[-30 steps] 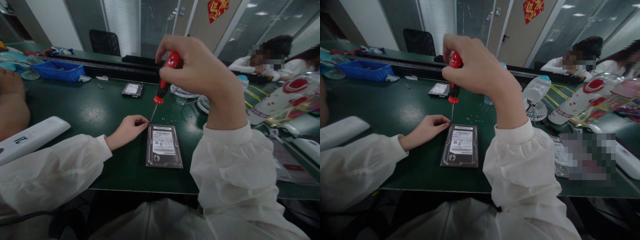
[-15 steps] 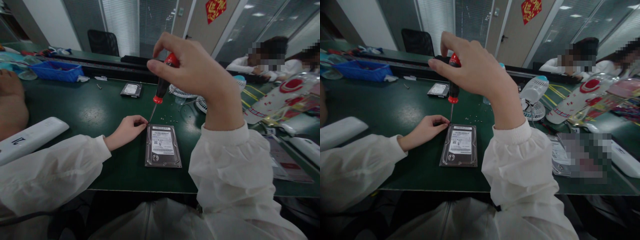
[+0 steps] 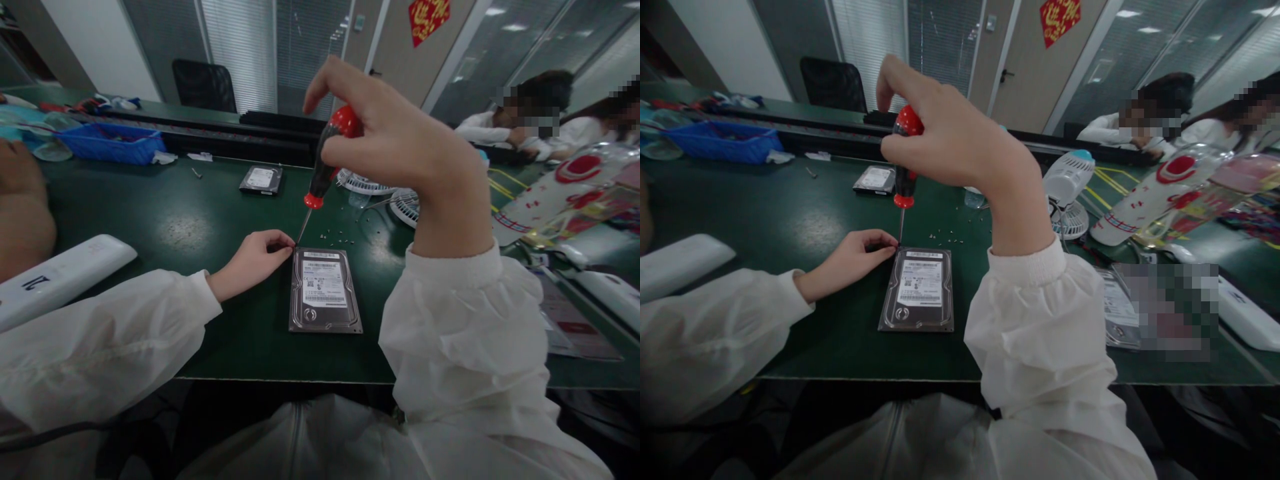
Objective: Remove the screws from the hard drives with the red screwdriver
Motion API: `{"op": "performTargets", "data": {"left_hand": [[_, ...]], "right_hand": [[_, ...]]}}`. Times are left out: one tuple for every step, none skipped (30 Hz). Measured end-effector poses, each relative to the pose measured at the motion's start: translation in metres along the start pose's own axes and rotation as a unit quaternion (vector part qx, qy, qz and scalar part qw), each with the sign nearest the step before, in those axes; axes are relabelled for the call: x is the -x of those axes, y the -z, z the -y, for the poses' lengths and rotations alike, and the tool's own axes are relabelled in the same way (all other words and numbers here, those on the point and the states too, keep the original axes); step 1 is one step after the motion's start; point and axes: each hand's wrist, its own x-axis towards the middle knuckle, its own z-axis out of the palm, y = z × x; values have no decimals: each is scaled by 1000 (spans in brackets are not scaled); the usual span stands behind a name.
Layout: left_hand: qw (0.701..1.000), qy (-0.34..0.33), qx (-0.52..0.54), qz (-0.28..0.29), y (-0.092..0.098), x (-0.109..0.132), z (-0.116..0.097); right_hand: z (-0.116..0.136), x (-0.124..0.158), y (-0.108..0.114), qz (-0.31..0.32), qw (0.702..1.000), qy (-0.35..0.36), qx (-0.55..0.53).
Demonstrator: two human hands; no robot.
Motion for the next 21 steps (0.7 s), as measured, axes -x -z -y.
{"op": "performTargets", "data": {"left_hand": [[1000, -2, 0, 0, 0, 0, 0], [1000, -3, -1, -2, 0, 0, 0], [1000, -5, -2, -5, 0, -1, 0], [1000, -7, -4, -9, 0, -1, 0], [1000, -10, -5, -12, 0, -1, 1], [1000, -13, -5, -14, -1, -1, 1], [1000, -15, -5, -12, -1, -2, 2], [1000, -18, -6, -9, -1, -1, 2], [1000, -20, -7, -7, -1, -1, 2], [1000, -24, -11, -6, -2, -1, 2], [999, -27, -17, -7, -2, 0, 1], [999, -30, -24, -8, -2, 0, 0], [999, -32, -32, -9, -1, 0, -2], [999, -32, -43, -9, 0, 0, -4], [998, -30, -58, -7, 1, 0, -6], [997, -27, -77, -3, 2, -1, -9], [995, -27, -100, 1, 4, -2, -11], [992, -30, -125, 8, 6, -4, -14], [987, -37, -153, 16, 8, -6, -16], [982, -47, -183, 24, 10, -8, -19], [974, -58, -215, 32, 11, -9, -21]], "right_hand": [[0, 0, 0, -1, 1000, -2, 0], [-1, 0, -1, -7, 1000, -6, 0], [-2, -1, -1, -13, 1000, -8, 0], [-3, -1, -2, -19, 1000, -9, -1], [-4, -1, -2, -22, 1000, -5, -5], [-5, -1, -3, -22, 1000, 1, -9], [-6, -2, -3, -23, 1000, 10, -12], [-6, -2, -3, -24, 999, 17, -16], [-7, -2, -3, -27, 999, 22, -18], [-7, -2, -3, -33, 999, 25, -19], [-7, -3, -2, -42, 999, 26, -19], [-7, -3, -2, -53, 998, 27, -19], [-6, -2, 0, -64, 997, 26, -19], [-6, -2, 2, -75, 997, 25, -19], [-6, 0, 4, -86, 996, 24, -19], [-5, 1, 7, -96, 995, 21, -18], [-6, 3, 10, -107, 994, 17, -17], [-6, 5, 14, -117, 993, 13, -16], [-7, 8, 18, -128, 992, 7, -14], [-7, 10, 22, -138, 990, -3, -9], [-8, 13, 26, -147, 989, -17, -4]]}}
